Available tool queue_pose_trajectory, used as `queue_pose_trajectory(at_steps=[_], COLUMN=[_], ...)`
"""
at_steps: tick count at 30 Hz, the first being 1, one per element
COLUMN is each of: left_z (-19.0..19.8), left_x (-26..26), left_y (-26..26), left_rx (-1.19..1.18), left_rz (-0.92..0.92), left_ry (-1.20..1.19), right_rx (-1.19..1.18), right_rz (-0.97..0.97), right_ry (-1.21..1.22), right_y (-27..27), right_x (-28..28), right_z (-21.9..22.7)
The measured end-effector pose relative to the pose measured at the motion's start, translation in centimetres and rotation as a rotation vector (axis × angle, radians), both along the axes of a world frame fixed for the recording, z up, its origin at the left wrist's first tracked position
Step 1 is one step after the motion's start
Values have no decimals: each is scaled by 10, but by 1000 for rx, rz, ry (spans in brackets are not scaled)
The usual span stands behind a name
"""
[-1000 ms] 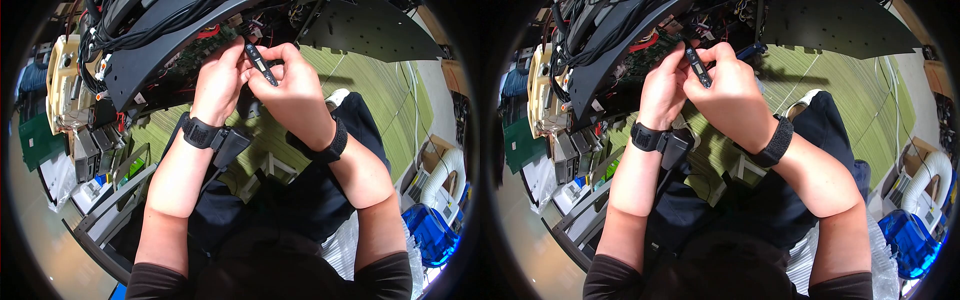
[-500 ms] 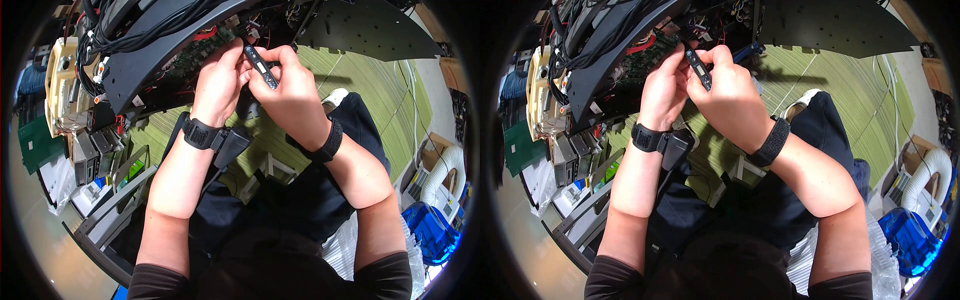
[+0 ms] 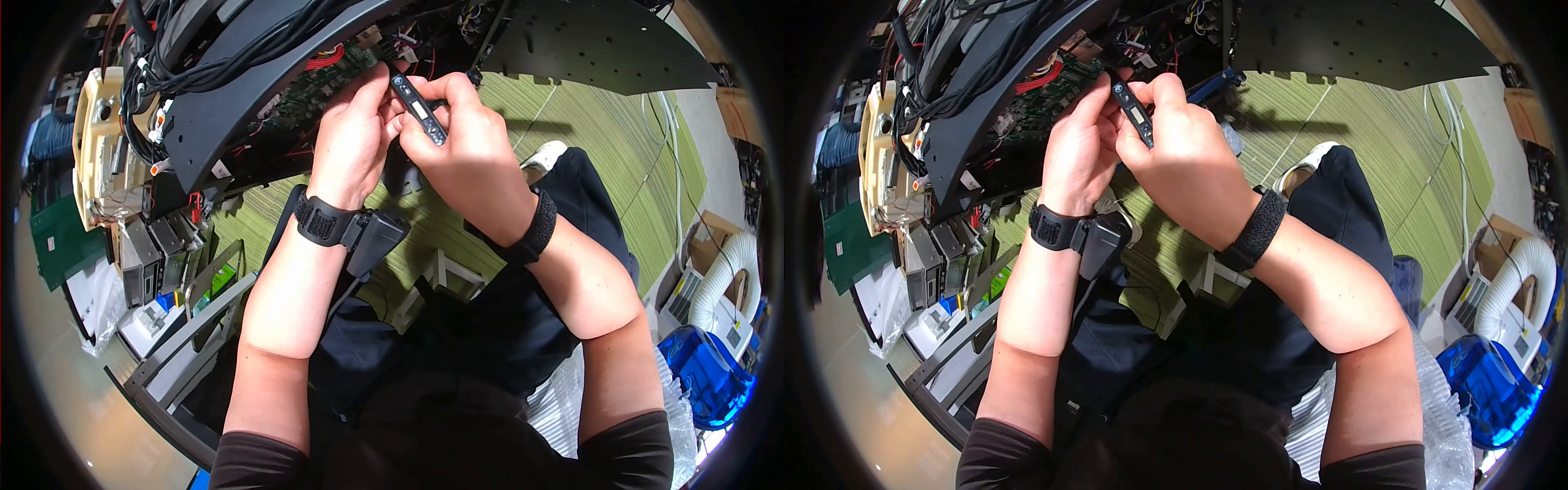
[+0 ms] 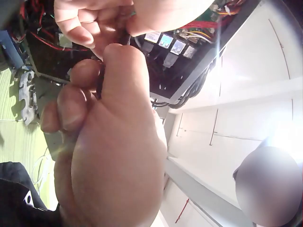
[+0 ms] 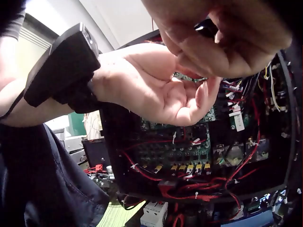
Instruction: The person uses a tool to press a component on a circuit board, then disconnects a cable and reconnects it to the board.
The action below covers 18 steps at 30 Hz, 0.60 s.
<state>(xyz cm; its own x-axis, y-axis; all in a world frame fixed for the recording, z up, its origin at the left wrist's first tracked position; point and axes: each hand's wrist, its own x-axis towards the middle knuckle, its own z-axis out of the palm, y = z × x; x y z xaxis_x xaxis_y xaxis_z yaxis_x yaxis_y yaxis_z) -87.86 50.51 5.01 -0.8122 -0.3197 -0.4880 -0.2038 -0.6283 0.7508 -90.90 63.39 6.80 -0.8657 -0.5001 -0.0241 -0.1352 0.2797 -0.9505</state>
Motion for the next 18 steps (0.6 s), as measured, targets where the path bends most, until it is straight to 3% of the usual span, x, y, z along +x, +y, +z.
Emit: queue_pose_trajectory(at_steps=[18], left_z=[0], left_x=[0], left_y=[1], left_rx=[17], left_rz=[0], left_ry=[34], right_rx=[65], right_rz=[-1], right_ry=[33], right_y=[1], right_x=[-1], right_z=[4])
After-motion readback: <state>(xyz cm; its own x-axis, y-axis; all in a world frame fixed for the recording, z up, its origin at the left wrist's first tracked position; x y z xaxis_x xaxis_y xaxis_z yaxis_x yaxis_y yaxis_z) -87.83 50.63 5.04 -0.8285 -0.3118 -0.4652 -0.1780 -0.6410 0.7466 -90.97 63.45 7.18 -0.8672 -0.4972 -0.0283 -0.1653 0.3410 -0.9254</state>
